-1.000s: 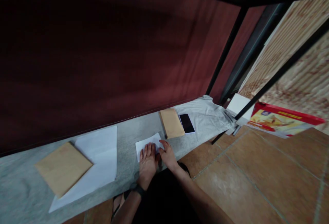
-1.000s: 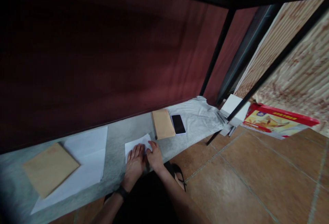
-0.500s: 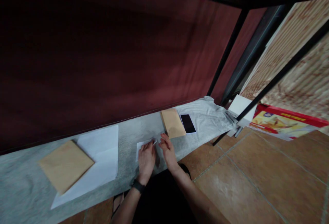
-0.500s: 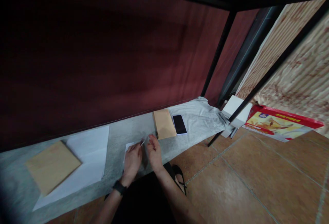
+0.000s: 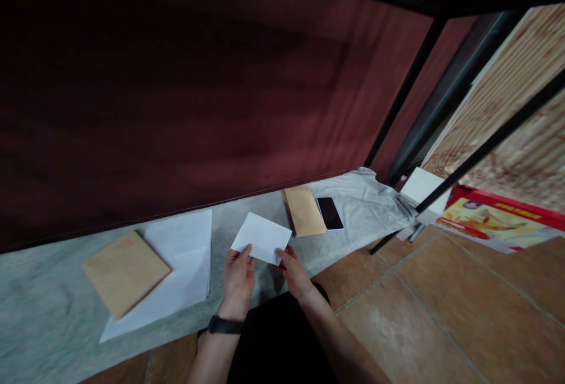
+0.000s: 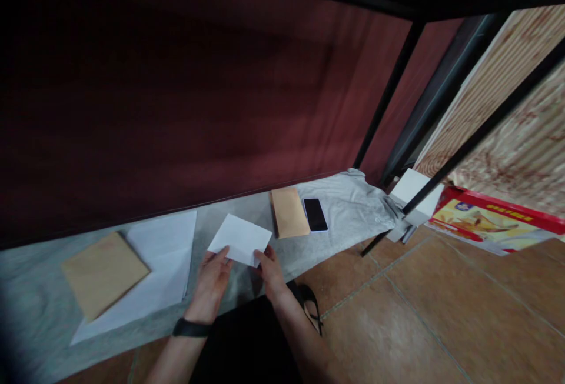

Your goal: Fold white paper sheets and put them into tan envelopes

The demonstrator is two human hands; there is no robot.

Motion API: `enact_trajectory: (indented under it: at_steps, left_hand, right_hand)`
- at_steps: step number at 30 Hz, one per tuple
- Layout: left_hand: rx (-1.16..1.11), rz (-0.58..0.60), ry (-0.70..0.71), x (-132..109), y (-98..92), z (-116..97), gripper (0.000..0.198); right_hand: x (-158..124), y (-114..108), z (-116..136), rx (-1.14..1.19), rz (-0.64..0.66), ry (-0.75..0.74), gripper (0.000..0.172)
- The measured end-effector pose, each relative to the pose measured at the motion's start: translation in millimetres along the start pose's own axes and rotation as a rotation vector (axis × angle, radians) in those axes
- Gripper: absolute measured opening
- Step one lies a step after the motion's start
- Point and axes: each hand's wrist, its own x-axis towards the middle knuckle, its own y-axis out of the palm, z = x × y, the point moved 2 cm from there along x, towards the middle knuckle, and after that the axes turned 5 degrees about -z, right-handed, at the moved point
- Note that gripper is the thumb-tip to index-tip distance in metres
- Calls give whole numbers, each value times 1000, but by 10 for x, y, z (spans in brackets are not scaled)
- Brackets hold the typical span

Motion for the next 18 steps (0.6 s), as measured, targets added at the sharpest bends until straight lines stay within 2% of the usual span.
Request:
enact_trajectory:
  at_steps: [4,6,9,11,13,15,18]
  left_hand:
    - [74,-19,8,55,-76,56,22]
    - [162,-21,44,106,-170,121,24]
    - [345,-55,188,221,-367,197,34]
    - [534,-28,298,305,-473,213,41]
    - [766,47,396,370,-519,201,43]
    - [996,99,487,397,-510,161,42]
    - [1314,101,553,378,-444,95,46]
  right_hand:
    - [32,28,51,-25,32,0,45]
    - [91,26,78,-138,39,-77,40]
    - [203,-15,114,-364,18,-229,32]
    - [275,-54,127,-506,-8,-318,29]
    - [331,-78,132,-673,-39,-418,35]
    - [371,-74,128,-865,-70,-515,48]
    - [397,-42,110,-1084,-82,-615,61]
